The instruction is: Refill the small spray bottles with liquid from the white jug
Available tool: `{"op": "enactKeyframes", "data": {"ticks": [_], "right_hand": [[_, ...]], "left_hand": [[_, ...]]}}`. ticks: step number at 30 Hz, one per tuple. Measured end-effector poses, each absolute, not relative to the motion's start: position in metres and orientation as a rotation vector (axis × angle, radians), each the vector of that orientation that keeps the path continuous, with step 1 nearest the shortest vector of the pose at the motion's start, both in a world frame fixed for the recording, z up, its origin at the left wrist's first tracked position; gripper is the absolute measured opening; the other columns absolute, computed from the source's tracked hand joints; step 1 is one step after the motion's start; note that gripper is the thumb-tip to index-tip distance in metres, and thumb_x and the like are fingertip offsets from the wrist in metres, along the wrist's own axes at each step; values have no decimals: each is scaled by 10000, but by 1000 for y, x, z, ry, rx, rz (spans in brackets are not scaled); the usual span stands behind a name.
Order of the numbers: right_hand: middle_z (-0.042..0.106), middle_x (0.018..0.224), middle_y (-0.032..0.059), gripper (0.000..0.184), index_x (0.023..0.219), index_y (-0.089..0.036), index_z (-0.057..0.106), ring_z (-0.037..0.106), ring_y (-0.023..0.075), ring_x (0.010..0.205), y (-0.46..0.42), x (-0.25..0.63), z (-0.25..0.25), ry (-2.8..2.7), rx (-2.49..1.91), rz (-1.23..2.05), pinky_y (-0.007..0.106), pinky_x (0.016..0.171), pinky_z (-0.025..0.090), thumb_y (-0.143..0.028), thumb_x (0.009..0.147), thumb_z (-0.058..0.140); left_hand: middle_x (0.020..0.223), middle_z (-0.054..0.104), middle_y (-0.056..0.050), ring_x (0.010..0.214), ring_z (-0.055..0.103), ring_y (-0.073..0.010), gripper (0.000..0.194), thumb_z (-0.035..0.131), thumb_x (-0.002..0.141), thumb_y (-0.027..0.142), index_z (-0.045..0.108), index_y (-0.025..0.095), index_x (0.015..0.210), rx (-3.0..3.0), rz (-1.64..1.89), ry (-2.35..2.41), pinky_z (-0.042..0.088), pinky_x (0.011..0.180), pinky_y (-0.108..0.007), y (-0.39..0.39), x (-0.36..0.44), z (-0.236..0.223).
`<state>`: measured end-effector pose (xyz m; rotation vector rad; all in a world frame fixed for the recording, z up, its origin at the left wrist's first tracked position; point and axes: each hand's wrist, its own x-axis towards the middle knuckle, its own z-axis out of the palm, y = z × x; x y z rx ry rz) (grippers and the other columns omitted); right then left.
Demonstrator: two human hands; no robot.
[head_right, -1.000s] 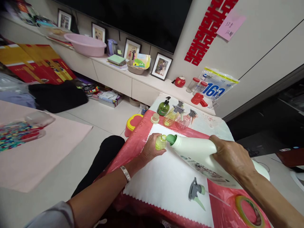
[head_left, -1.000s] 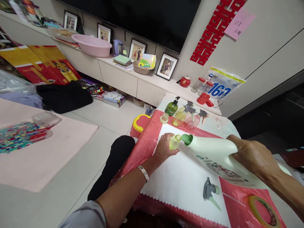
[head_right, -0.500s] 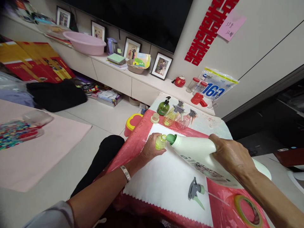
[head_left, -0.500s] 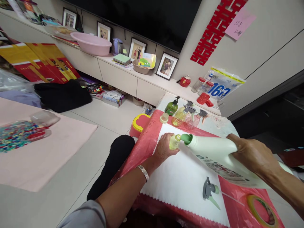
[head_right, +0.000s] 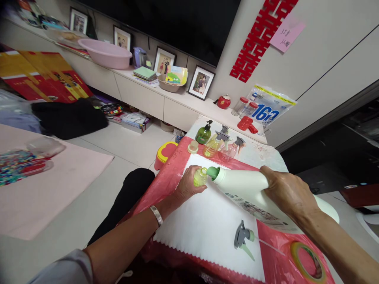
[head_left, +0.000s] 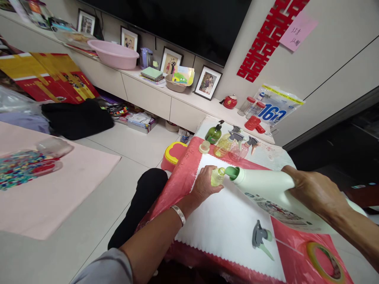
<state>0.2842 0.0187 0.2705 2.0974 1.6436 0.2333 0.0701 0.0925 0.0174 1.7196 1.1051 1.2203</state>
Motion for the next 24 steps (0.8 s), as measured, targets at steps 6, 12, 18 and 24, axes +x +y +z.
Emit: {"op": "enactKeyframes", "data": {"ticks": [6,12,18,24], "right_hand": [[636,873,-20,128,1012,-318,515,597,216,807,21,275,276,1514,2071,156,299,644,337,-265,895,520],[631,855,-9,114,992,-300,513,591,221,800,19,275,277,1526,2076,136,299,648,328,-269,882,511],[631,854,-2,144,998,-297,507,592,225,795,21,273,280,1514,2068,141,300,642,317,-251,861,517],[628,855,-6,101,983,-289,496,587,215,789,19,273,281,1518,2048,152,297,644,318,-263,886,507]], "left_hand": [[1178,611,-78,1110,596,-322,725,853,566,194,518,240,1208,1736,1230,1090,501,1005,-503,92,70,17],[1172,610,-78,1113,599,-328,719,852,559,194,525,245,1198,1741,1233,1088,496,1011,-514,93,70,17],[1159,614,-74,1107,607,-329,717,849,552,194,525,247,1189,1746,1222,1082,502,1010,-522,93,69,20],[1170,613,-84,1110,605,-336,711,845,559,201,523,238,1192,1744,1215,1089,503,1011,-537,93,69,21]]}}
